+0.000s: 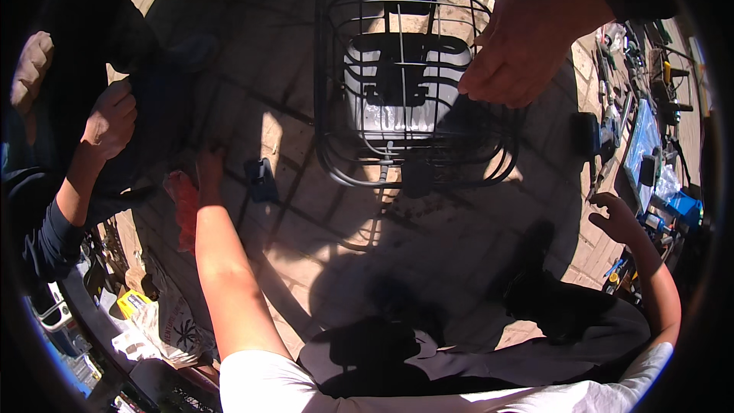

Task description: The person welds a metal basket using a handheld welding torch, then sprays the basket with a liquid from a spray bottle. The person removes the basket from the scooter, places it on the ground, and later reattaches it to the scooter.

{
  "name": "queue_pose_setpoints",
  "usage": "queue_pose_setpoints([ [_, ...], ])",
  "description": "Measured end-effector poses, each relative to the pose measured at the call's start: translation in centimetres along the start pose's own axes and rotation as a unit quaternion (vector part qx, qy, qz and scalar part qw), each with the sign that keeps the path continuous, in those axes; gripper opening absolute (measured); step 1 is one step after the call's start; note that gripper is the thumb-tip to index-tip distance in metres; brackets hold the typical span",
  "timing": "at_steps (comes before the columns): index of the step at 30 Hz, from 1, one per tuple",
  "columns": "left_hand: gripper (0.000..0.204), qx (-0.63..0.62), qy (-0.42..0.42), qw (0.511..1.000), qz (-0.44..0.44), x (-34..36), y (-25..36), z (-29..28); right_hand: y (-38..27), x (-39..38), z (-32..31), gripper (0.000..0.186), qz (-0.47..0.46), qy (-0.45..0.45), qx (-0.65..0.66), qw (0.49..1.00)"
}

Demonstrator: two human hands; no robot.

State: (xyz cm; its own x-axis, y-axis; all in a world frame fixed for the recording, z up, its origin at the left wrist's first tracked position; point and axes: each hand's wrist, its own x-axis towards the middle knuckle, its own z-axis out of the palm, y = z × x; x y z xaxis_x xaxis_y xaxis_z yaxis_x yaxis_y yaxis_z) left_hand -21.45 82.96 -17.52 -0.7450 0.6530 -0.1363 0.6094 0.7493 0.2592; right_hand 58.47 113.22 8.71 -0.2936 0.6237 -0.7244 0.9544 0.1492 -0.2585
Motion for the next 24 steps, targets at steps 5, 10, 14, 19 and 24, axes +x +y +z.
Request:
queue_pose_setpoints([
  [5, 0.03, -0.504, -0.024, 0.822, -0.264, -0.8, 0.4, -0.4, 0.8, -0.5, 0.0, 0.038, -0.018, 0.02, -0.005, 1.0],
  [10, 0.021, -0.871, -0.167, 0.449, -0.113, -6.9, 5.5, -2.8, 1.9, 0.4, -0.5, 0.035, -0.062, 0.04, 0.0, 0.997],
  [14, 0.034, -0.909, -0.128, 0.373, -0.132, -9.3, 9.0, -4.4, 1.6, 2.3, -1.3, 0.036, -0.056, 0.04, 0.009, 0.998],
  [19, 0.027, -0.641, 0.036, 0.685, -0.344, -4.9, 6.6, -2.8, 1.8, 2.8, -0.9, 0.037, -0.06, 0.028, -0.007, 0.998],
  [24, 0.04, -0.159, 0.097, 0.967, -0.173, -0.3, 5.3, 0.5, 2.3, 1.2, -0.3, 0.033, -0.068, 0.025, 0.01, 0.997],
])
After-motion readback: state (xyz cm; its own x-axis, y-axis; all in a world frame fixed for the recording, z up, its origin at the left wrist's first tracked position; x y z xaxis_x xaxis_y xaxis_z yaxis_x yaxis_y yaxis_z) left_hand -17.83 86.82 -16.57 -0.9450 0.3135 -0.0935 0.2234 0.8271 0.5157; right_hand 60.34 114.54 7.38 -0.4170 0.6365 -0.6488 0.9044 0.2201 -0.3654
